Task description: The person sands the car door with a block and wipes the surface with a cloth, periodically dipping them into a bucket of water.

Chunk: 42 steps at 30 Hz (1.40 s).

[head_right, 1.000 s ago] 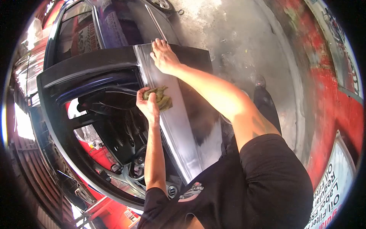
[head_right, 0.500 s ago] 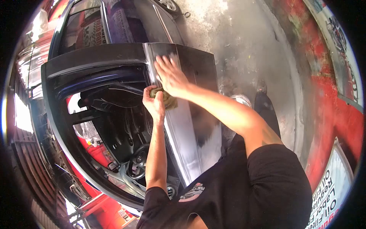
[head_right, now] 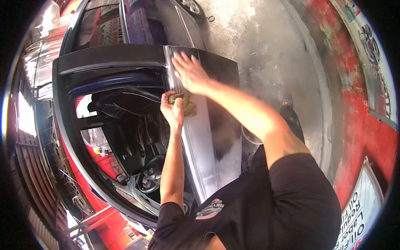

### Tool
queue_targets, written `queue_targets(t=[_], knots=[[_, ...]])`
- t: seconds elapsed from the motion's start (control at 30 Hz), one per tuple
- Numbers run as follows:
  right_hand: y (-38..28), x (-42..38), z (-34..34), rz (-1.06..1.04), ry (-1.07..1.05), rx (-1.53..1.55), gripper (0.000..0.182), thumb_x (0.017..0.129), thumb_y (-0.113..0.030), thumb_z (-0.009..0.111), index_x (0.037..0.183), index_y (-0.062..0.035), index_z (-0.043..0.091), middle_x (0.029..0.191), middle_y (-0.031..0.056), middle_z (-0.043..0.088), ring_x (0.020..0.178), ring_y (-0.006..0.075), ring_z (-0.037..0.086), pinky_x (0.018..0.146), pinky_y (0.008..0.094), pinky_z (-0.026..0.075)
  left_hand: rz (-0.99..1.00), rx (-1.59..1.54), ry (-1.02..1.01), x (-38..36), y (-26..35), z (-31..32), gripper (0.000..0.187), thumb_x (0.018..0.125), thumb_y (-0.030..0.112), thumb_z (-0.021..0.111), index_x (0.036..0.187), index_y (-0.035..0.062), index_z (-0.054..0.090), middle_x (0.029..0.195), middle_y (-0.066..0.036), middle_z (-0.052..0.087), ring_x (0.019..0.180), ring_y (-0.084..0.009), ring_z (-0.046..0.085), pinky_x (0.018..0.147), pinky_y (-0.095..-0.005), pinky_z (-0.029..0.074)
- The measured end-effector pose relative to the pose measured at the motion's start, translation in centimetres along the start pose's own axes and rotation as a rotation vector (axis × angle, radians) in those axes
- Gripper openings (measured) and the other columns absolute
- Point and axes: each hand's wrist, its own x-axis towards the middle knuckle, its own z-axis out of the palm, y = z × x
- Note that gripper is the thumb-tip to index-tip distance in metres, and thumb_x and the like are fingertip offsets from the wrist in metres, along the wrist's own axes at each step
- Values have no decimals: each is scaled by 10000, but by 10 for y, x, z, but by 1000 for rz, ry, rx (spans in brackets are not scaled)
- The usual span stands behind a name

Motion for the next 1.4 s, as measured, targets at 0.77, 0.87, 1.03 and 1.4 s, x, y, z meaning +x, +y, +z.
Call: queue_targets(t=[0.77,0.87,1.03,1.4], knots=[[110,23,-32,405,-147,630,651,1116,-568,405,1438,-45,621,1415,215,673,1368,395,595,1158,465,449,838,957,-148,77,21,46,378,863,200,735,1151,-7,604,1455,-262,548,1491,-510,415,1233,-712,265],[128,26,-32,502,-194,746,673,1116,-572,404,1408,-8,626,1404,245,669,1388,394,579,1156,450,443,906,1014,-51,150,54,71,402,839,218,751,1126,-25,611,1438,-279,572,1462,-516,449,1248,-660,287],[143,31,-35,565,-183,818,696,1118,-589,397,1376,15,629,1224,208,733,1170,312,676,1069,448,496,920,1089,14,194,60,109,249,938,235,678,1063,21,662,1364,-235,631,1393,-472,527,1217,-629,339],[150,38,-44,821,-161,1065,740,1055,-705,473,1297,-35,672,1128,53,702,1022,164,641,661,347,567,914,671,-388,52,-16,137,323,812,92,734,1121,33,660,1288,-193,631,1365,-465,538,1227,-682,325]])
